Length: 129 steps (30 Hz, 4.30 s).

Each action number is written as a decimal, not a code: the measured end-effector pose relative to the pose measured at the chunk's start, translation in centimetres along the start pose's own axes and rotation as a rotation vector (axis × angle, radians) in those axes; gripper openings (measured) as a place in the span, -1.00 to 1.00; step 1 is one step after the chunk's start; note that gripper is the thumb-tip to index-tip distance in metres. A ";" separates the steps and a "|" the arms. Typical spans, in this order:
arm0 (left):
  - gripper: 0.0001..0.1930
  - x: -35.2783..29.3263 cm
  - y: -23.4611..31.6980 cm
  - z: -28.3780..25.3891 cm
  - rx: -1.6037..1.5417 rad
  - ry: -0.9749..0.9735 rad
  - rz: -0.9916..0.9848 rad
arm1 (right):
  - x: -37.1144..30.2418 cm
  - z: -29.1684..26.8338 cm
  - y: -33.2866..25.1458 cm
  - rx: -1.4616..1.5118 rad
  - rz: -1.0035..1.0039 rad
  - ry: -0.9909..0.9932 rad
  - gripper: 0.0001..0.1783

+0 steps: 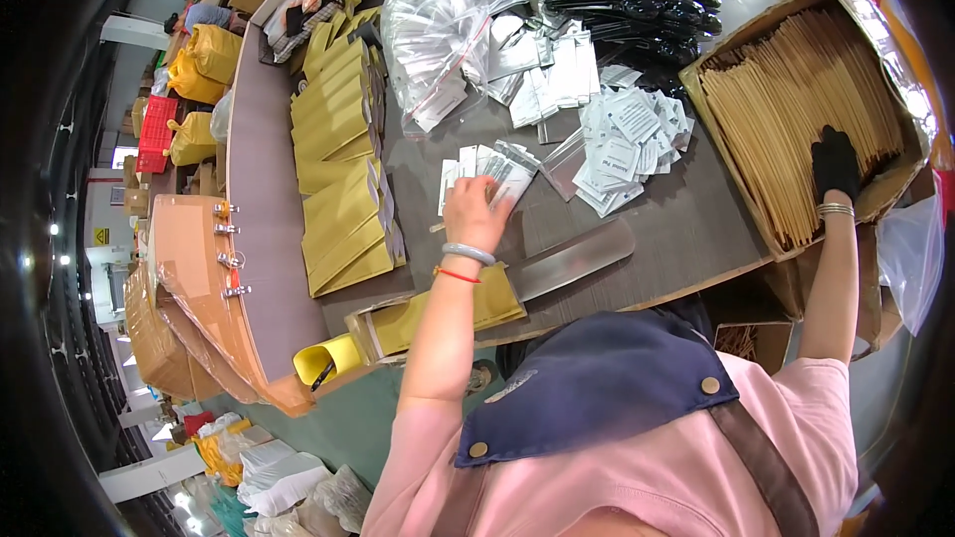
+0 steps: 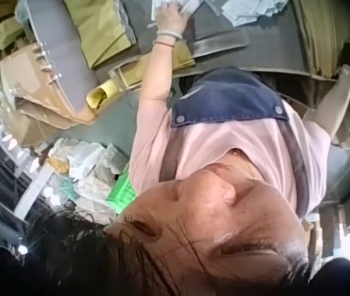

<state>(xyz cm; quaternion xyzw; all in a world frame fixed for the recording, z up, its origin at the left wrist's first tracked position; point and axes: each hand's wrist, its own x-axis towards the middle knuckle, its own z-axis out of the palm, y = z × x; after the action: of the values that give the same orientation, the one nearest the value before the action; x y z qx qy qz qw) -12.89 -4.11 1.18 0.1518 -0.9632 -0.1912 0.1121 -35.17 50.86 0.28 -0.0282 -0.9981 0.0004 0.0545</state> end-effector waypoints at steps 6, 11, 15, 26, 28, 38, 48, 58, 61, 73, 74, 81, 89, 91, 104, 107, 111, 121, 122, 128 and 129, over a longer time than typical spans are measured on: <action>-0.53 -0.7 0.7 0.1 0.121 -0.125 -0.065 | -1.6 -3.9 -6.1 -0.159 0.107 -0.043 -0.56; -0.58 -1.2 0.3 0.2 0.011 -0.012 -0.023 | -1.4 -3.3 -5.5 -0.097 0.121 -0.036 -0.60; -0.63 -3.7 2.9 -2.2 -0.493 -0.212 -0.159 | -1.7 -1.9 -3.1 0.015 0.148 0.069 -0.57; -0.60 -2.5 8.6 -0.2 -0.450 -0.153 0.237 | 0.2 -7.5 -19.4 0.735 -0.416 0.378 -0.76; -0.55 -1.0 9.9 1.4 -0.479 -0.164 0.279 | 1.7 -7.1 -21.9 0.653 -0.369 0.286 -0.68; -0.31 2.2 10.6 5.1 -0.392 -0.140 0.349 | 3.3 -5.8 -25.0 0.346 -0.507 0.259 -0.74; -0.32 4.6 11.1 3.9 -0.229 -0.203 0.388 | -1.9 -11.8 -21.7 0.807 -0.364 0.277 -0.85; -0.63 2.6 9.3 4.1 -0.302 -0.151 0.310 | -9.0 -11.8 -19.5 1.534 -0.010 -0.105 -0.89; -0.79 2.0 8.6 4.2 -0.482 -0.078 0.252 | -9.9 -12.7 -20.1 1.492 -0.075 -0.178 -0.83; -0.64 -10.3 3.4 -2.8 -0.078 0.022 0.239 | -14.2 -11.2 -23.1 1.456 -0.209 -0.716 -0.74; -0.64 -11.4 3.8 -2.7 -0.072 0.020 0.231 | -14.4 -10.4 -23.3 1.460 -0.210 -0.813 -0.73; -0.57 -14.4 3.7 -3.2 0.079 -0.123 0.326 | -17.7 -3.7 -26.8 0.768 -0.615 -0.627 -0.67; -0.28 -13.0 -0.7 -5.1 -0.073 -0.161 0.161 | -16.8 -3.7 -25.4 0.443 -1.237 -0.274 -0.60; -0.27 -12.6 -1.0 -4.7 -0.082 -0.175 0.180 | -16.6 -3.5 -25.9 0.414 -1.257 -0.278 -0.63; -0.22 -9.5 4.2 -1.8 -0.040 -0.162 0.266 | -21.7 -1.8 -30.7 1.011 -0.888 -0.513 -0.72; -0.22 -8.9 4.0 -1.8 -0.074 -0.183 0.255 | -22.0 -2.3 -31.1 1.043 -0.916 -0.504 -0.62; -0.49 -8.3 5.1 -2.5 0.124 -0.341 0.361 | -20.1 -4.4 -29.8 0.661 -1.087 -0.236 -0.43; -0.74 -3.5 -3.1 -11.3 0.161 -0.324 0.433 | -16.7 -9.6 -26.9 0.535 -0.881 -0.086 -0.31; -0.65 -4.7 -3.2 -10.8 0.198 -0.151 0.275 | -17.0 -9.6 -26.8 0.481 -0.881 -0.117 -0.31; -0.08 -12.7 -0.7 -1.4 0.062 0.013 -0.265 | -19.1 -9.7 -27.9 0.363 -0.956 -0.225 -0.30; -0.01 -13.1 -0.9 -0.8 0.013 0.026 -0.310 | -19.2 -9.6 -28.1 0.353 -0.968 -0.236 -0.30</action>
<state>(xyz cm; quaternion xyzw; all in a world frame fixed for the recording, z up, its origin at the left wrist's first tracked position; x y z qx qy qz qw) -0.24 -0.80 -0.51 0.3019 -0.9280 -0.1978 0.0926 -16.63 21.68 7.88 0.4458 -0.8810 0.1464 -0.0603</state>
